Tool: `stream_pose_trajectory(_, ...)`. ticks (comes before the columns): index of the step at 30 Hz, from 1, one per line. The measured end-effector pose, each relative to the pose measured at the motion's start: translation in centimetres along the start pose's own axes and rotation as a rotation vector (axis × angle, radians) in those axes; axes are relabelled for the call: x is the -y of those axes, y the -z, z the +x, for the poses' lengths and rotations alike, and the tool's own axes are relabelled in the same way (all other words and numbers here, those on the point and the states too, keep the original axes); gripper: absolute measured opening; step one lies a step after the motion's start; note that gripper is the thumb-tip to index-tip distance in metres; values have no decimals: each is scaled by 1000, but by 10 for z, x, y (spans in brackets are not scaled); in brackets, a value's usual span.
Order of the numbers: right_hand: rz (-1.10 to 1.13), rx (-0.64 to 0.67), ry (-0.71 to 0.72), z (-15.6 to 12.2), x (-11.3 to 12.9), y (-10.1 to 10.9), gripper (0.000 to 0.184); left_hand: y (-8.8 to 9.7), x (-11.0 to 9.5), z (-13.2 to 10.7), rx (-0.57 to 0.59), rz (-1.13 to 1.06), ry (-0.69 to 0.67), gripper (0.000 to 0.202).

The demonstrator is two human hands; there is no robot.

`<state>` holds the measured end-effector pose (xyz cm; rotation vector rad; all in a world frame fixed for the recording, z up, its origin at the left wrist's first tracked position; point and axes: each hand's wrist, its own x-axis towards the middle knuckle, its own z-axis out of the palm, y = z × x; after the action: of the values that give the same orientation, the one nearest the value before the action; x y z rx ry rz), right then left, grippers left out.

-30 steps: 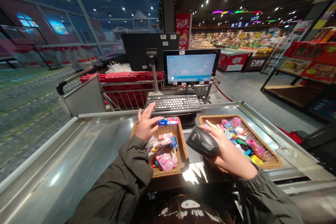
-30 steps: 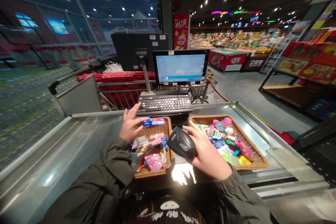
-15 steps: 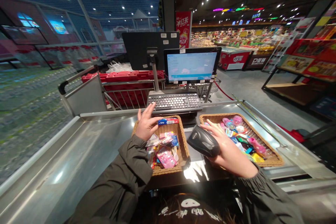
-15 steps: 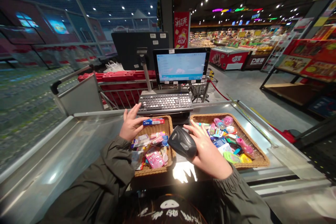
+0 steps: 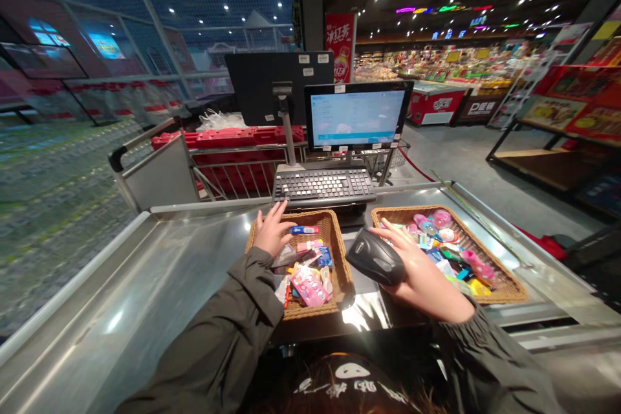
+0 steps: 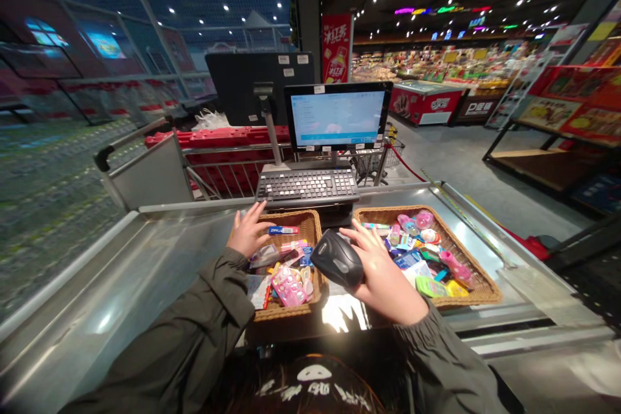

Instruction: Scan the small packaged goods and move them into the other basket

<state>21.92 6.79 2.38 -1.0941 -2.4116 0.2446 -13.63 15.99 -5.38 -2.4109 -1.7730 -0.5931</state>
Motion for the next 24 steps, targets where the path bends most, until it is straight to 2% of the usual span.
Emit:
stream_pose_trajectory(7, 3, 8, -21, 1, 2, -6, 50, -34, 6, 4, 134, 3, -8, 16)
stream_pose_trajectory(13, 25, 19, -19, 5, 4, -12, 45, -45, 10, 1, 181, 34, 15, 16)
stream_pose_trajectory(19, 43, -7, 6, 12, 6, -19, 46, -62, 10, -7, 141, 76, 18, 18)
stream_pose_trajectory(24, 53, -26, -5, 10, 11, -19, 43, -76, 11, -9, 208, 152, 13, 17)
